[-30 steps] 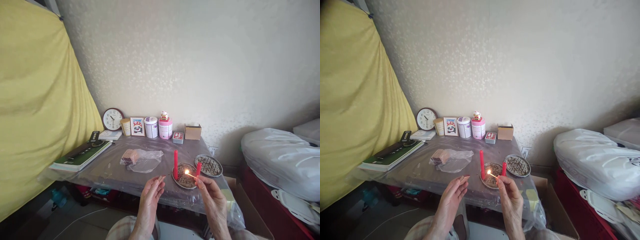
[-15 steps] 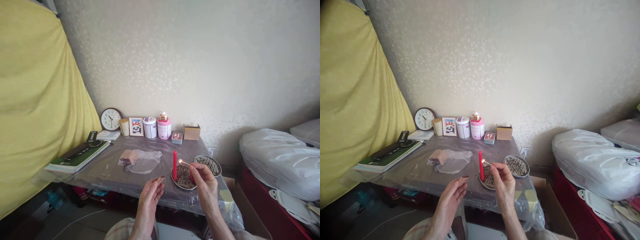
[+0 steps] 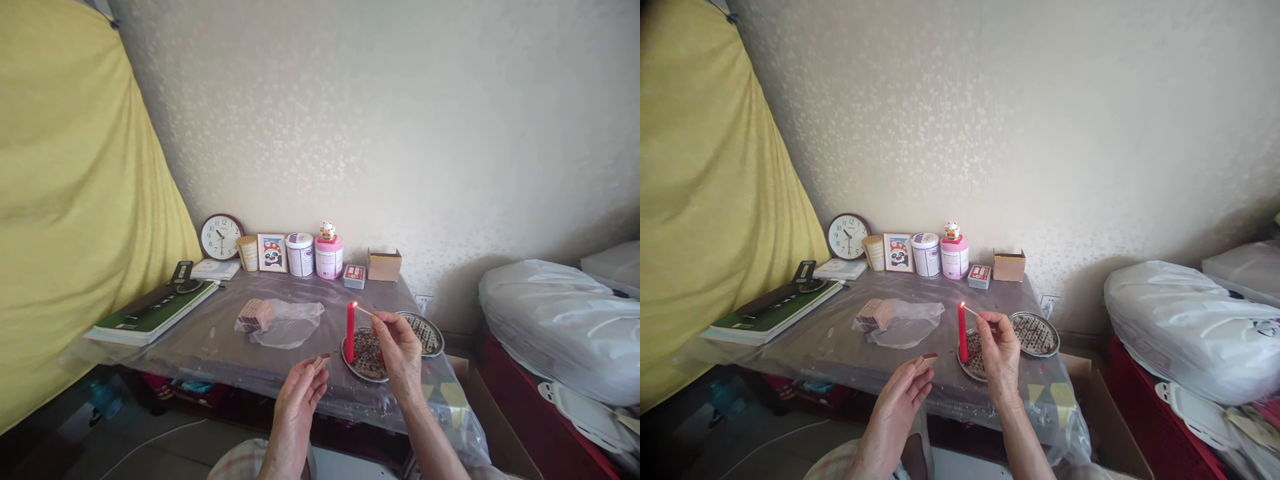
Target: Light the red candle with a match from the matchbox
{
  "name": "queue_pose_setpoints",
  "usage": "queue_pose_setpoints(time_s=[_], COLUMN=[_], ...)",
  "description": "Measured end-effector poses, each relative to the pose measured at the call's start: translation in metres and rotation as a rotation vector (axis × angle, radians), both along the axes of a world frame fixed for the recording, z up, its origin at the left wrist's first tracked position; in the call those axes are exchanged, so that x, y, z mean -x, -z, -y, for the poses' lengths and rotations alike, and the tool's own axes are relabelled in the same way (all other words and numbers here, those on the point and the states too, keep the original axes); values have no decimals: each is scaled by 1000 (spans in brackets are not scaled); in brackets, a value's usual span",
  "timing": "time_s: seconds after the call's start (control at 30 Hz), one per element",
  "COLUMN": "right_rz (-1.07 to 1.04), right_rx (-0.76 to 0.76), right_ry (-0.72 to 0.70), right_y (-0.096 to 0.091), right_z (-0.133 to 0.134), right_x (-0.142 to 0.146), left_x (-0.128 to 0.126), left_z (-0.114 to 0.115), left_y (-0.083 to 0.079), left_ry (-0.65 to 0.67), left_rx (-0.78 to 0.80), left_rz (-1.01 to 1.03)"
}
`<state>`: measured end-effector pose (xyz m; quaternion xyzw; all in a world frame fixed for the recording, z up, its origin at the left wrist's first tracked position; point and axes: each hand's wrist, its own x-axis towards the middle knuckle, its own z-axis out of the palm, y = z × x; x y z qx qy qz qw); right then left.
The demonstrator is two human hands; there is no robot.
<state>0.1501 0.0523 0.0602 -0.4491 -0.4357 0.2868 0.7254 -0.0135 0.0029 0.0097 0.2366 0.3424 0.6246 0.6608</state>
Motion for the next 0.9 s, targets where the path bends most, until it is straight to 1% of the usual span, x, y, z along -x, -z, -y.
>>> queue_pose_setpoints(time_s=[0.53,0.9], right_rz=[48,33], right_rx=[6,8], right_ry=[-6,-11], right_y=[7,7], right_z=[-14,-16], right_x=[-3,-2], left_x=[1,1], left_z=[-2,-2], left_y=[2,2], left_ry=[0,4], left_rx=[34,30], left_rz=[39,45])
